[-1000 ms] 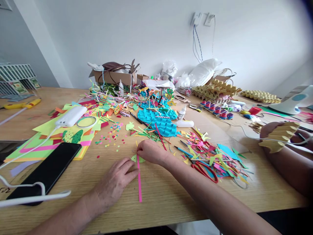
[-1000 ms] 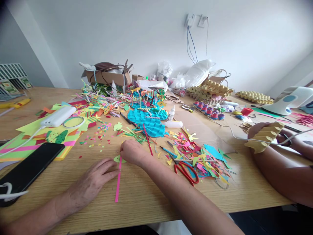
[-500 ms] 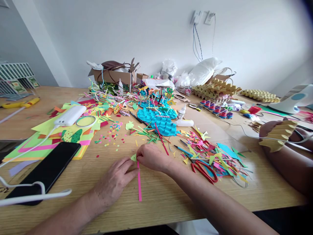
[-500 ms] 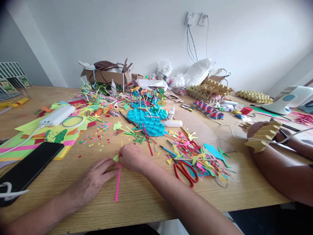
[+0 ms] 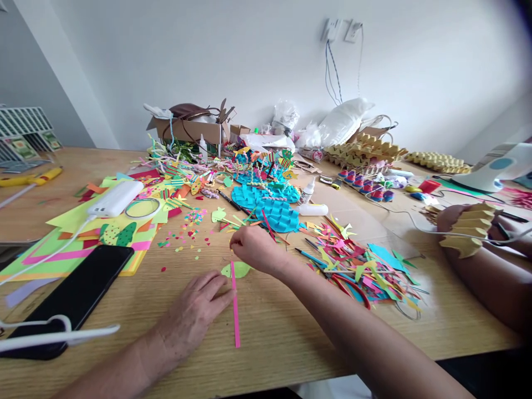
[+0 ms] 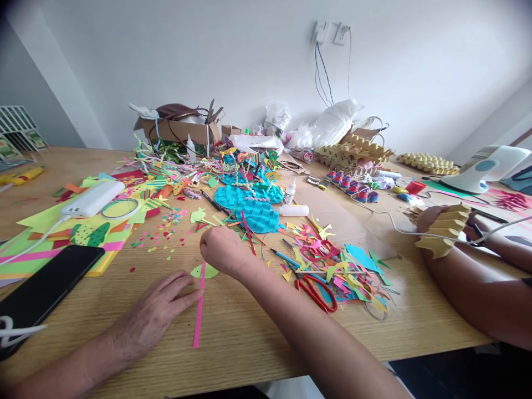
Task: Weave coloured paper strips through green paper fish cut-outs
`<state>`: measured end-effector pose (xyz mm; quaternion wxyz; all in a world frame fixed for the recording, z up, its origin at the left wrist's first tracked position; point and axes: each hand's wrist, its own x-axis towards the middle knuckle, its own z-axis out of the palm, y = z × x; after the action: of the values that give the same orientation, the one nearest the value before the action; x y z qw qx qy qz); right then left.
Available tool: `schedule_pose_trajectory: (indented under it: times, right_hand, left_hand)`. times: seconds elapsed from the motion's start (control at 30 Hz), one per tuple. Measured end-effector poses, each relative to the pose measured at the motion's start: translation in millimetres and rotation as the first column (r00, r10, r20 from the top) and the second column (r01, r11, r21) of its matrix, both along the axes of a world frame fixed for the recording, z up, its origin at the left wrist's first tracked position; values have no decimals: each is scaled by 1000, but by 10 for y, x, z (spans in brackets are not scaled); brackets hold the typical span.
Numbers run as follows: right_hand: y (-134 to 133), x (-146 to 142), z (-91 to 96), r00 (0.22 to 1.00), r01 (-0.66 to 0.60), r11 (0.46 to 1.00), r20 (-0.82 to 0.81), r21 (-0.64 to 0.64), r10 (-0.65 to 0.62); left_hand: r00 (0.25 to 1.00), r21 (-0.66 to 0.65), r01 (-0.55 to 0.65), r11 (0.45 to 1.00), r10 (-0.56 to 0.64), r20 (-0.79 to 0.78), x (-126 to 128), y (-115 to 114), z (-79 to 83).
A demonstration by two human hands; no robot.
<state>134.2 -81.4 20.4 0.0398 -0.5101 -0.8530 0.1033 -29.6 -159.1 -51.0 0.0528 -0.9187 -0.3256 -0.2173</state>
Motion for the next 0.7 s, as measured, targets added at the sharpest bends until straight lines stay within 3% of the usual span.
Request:
schedule_pose_trajectory:
  times: [0.13, 0.2, 0.33, 0.47, 0.7]
  right_hand:
    - [-276, 85, 293, 980, -62, 987, -180, 149, 88]
    - [-476, 141, 325, 970, -120, 981, -191, 155, 149]
    - [-761, 314, 118, 969, -208, 966, -106, 154, 225]
    - [-805, 539, -94, 987, -130, 983, -78, 128, 141]
    - [-654, 775, -117, 1000, -22, 994, -6, 106, 23]
  left_hand:
    - [1000, 5, 8, 1000, -8, 1, -6, 4, -22]
    - [1000, 1, 2, 1000, -2, -1, -15, 11, -53]
    - [999, 16, 32, 999, -32, 5, -41, 35, -101]
    - [999, 116, 46, 992, -43, -24, -61, 27, -70]
    - [999, 116, 43, 992, -43, 0, -17, 10, 114]
